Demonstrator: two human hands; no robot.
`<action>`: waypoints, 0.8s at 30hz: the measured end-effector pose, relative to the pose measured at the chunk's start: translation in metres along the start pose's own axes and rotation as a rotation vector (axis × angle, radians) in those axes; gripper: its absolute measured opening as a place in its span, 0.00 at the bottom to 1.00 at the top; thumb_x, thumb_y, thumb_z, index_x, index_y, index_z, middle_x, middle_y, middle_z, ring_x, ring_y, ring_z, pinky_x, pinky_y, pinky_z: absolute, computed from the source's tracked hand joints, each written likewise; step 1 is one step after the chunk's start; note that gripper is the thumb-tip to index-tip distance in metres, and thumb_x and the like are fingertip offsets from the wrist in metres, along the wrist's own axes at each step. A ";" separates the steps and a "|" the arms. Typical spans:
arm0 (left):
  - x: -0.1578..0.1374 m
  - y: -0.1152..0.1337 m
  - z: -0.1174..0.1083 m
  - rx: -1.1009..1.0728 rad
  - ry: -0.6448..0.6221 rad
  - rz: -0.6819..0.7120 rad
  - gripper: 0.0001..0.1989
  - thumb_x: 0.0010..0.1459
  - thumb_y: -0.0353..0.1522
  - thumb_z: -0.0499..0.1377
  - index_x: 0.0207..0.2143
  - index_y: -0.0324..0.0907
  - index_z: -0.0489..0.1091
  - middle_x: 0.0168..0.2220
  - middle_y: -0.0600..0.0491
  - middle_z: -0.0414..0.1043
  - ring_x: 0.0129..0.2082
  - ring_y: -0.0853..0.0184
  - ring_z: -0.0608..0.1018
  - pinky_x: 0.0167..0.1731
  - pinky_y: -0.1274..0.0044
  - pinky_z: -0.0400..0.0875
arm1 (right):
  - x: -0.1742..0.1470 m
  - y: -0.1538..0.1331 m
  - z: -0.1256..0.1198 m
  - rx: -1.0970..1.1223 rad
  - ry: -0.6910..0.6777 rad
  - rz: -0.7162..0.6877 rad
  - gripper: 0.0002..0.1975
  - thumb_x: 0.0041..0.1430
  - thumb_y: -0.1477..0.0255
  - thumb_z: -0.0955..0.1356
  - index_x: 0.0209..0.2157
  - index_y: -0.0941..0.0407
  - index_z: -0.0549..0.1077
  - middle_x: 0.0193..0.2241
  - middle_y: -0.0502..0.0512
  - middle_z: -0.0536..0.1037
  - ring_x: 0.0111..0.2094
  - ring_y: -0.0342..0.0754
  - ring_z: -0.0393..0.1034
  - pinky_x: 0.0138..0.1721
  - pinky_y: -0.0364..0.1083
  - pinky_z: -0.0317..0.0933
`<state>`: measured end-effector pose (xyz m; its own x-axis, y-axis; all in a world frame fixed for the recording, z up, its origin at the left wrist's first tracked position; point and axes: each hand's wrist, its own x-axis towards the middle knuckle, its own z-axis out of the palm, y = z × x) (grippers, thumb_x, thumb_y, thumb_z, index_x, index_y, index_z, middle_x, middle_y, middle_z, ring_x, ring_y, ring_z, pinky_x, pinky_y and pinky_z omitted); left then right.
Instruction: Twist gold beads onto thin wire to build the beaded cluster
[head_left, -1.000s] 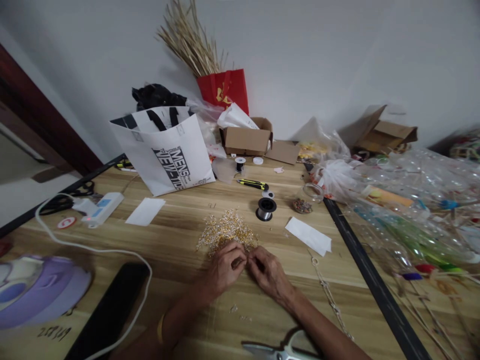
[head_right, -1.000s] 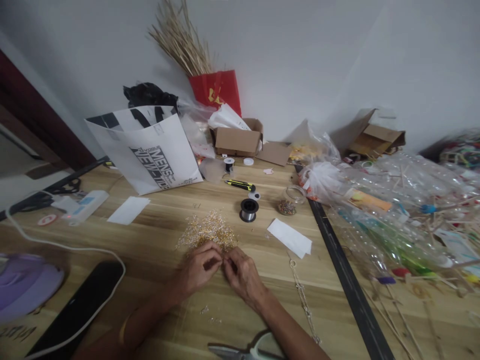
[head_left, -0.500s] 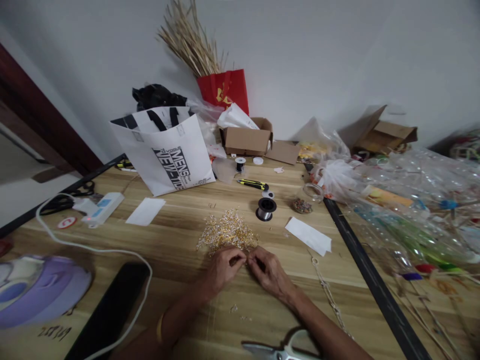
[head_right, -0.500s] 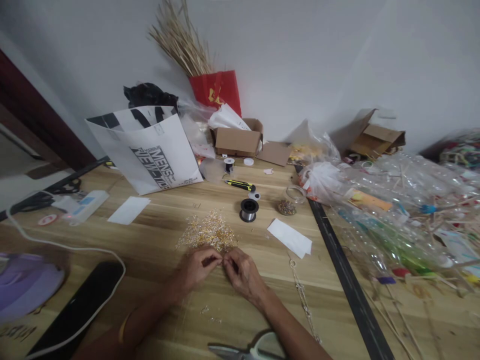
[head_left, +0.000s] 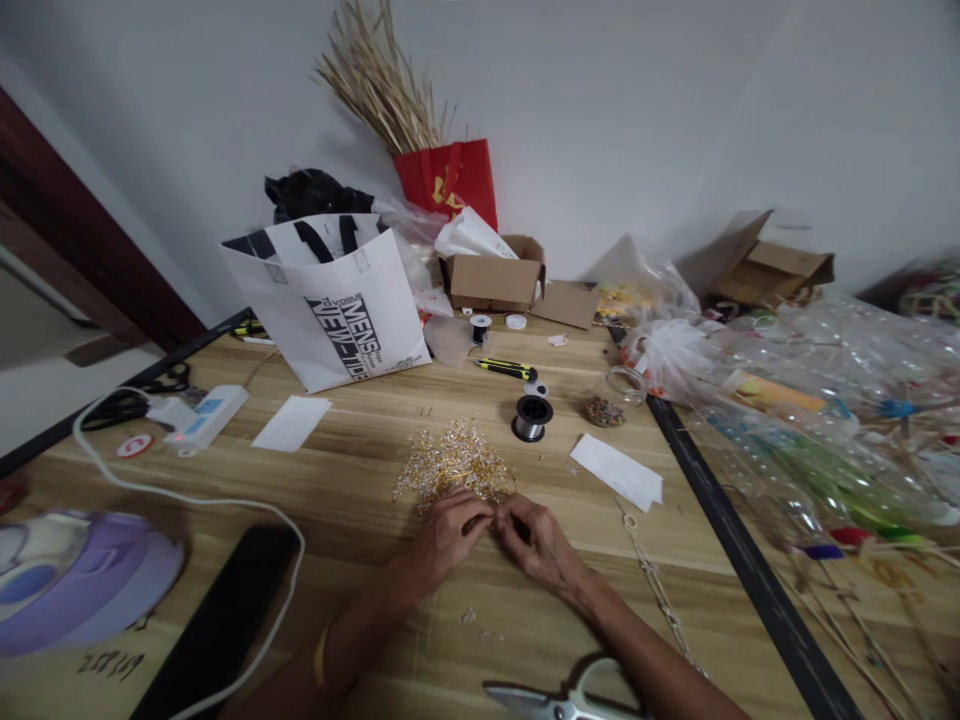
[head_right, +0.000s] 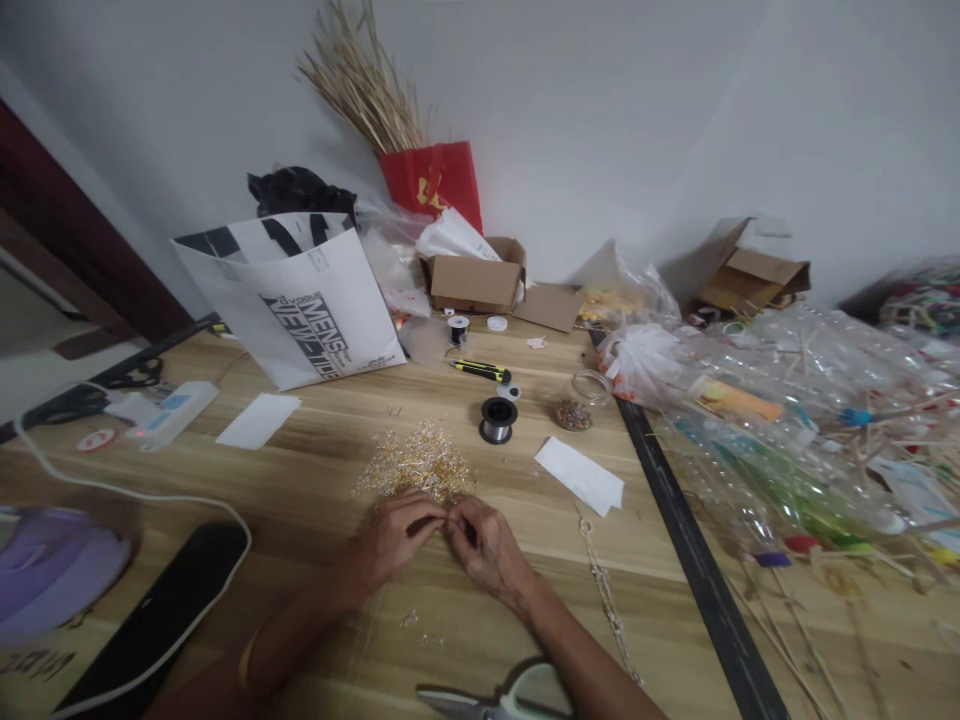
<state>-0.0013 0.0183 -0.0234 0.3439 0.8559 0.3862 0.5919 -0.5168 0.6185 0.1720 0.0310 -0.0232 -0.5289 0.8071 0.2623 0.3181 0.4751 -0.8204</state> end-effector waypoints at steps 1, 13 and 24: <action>0.000 0.000 0.000 0.005 -0.005 -0.004 0.07 0.55 0.24 0.55 0.29 0.40 0.72 0.28 0.52 0.75 0.31 0.68 0.74 0.35 0.77 0.67 | 0.000 0.000 0.000 0.003 -0.001 0.002 0.06 0.57 0.76 0.61 0.26 0.57 0.65 0.23 0.49 0.65 0.24 0.42 0.59 0.25 0.40 0.52; 0.005 0.005 -0.004 -0.040 -0.081 -0.171 0.07 0.53 0.25 0.56 0.25 0.40 0.71 0.27 0.53 0.73 0.30 0.68 0.73 0.34 0.78 0.66 | 0.000 0.003 0.001 0.039 0.032 0.042 0.08 0.58 0.73 0.62 0.26 0.58 0.66 0.23 0.49 0.66 0.25 0.42 0.59 0.26 0.40 0.53; 0.005 0.001 -0.004 -0.175 -0.093 -0.260 0.06 0.51 0.26 0.56 0.25 0.39 0.73 0.27 0.52 0.75 0.29 0.68 0.73 0.33 0.78 0.66 | 0.001 0.004 0.000 0.038 0.072 0.002 0.07 0.59 0.72 0.63 0.29 0.58 0.68 0.24 0.51 0.67 0.26 0.43 0.61 0.28 0.41 0.56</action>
<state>-0.0019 0.0221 -0.0181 0.2675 0.9533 0.1402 0.5373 -0.2684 0.7995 0.1727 0.0331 -0.0262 -0.4701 0.8316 0.2955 0.2879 0.4610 -0.8394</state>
